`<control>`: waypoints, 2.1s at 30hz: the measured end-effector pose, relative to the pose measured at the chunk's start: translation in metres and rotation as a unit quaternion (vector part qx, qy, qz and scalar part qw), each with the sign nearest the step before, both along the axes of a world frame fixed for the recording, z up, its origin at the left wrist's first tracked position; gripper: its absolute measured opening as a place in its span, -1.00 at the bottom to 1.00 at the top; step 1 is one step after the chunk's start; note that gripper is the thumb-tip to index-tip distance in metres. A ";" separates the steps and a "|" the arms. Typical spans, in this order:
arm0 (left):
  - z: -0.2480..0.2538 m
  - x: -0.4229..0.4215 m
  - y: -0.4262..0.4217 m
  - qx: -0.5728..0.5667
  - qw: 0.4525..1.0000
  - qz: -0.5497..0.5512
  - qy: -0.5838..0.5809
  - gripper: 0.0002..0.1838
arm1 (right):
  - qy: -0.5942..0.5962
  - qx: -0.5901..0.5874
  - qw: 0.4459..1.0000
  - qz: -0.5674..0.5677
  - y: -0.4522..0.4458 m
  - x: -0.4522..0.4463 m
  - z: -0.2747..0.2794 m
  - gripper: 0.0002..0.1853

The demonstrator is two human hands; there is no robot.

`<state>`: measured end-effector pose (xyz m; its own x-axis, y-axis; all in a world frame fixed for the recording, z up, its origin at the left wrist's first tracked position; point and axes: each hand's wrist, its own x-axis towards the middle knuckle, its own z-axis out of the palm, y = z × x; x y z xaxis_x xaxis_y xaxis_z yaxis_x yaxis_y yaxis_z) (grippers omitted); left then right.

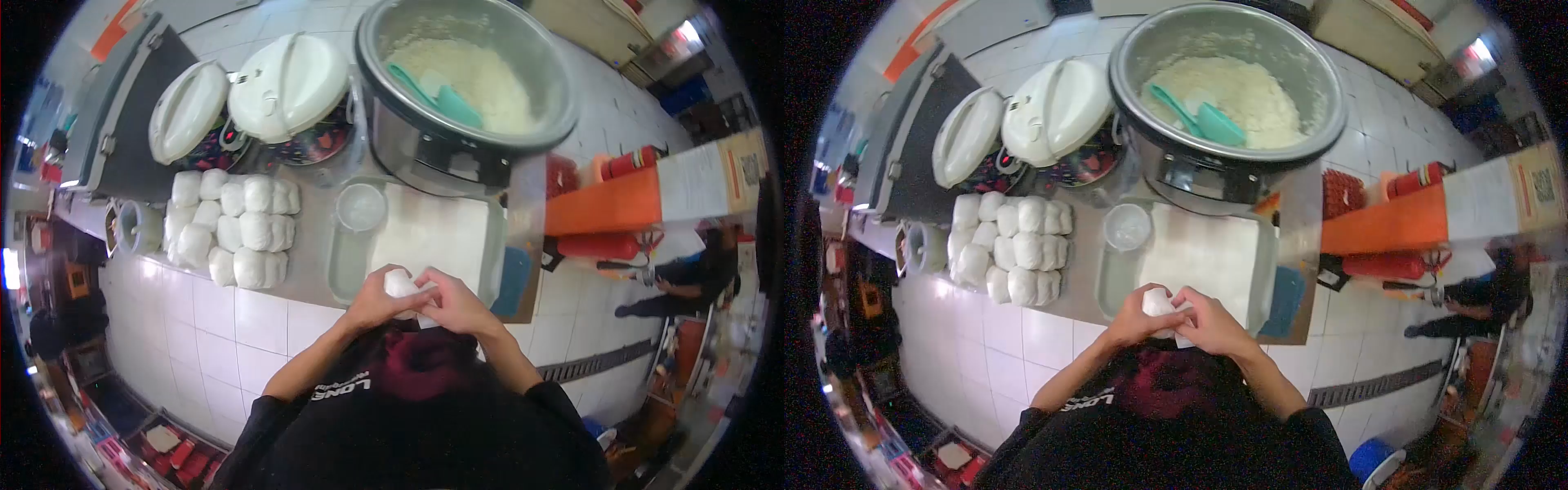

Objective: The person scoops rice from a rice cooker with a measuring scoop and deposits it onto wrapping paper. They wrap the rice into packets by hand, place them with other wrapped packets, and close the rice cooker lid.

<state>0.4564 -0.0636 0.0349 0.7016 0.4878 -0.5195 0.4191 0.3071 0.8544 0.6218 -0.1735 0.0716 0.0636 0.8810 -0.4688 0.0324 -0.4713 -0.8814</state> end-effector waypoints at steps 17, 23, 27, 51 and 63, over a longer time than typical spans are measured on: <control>0.016 -0.040 0.008 0.058 0.988 -0.125 -0.069 -0.14 | -0.335 0.140 0.894 0.263 0.049 -0.007 -0.008 -0.40; 0.009 -0.052 0.016 0.214 0.922 0.323 0.020 -0.29 | 0.080 0.116 0.963 0.232 0.105 -0.045 -0.012 -0.44; 0.023 -0.086 0.039 0.421 0.755 0.481 0.147 -0.42 | 0.109 0.046 0.986 0.116 0.189 -0.098 -0.024 -0.50; 0.001 -0.169 0.042 0.205 0.681 0.698 -0.091 -0.69 | 0.087 0.242 0.961 0.096 0.358 -0.197 -0.046 -0.80; 0.155 -0.042 0.127 0.434 0.775 0.398 -0.229 -0.80 | 0.003 -0.028 0.980 0.194 0.030 0.030 -0.017 -0.50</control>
<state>0.4140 0.0635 0.1895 0.0123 0.8873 0.4611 -0.0155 -0.4609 0.8873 0.6514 -0.1438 0.0541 -0.2746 0.8107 -0.5171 0.2150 -0.4724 -0.8548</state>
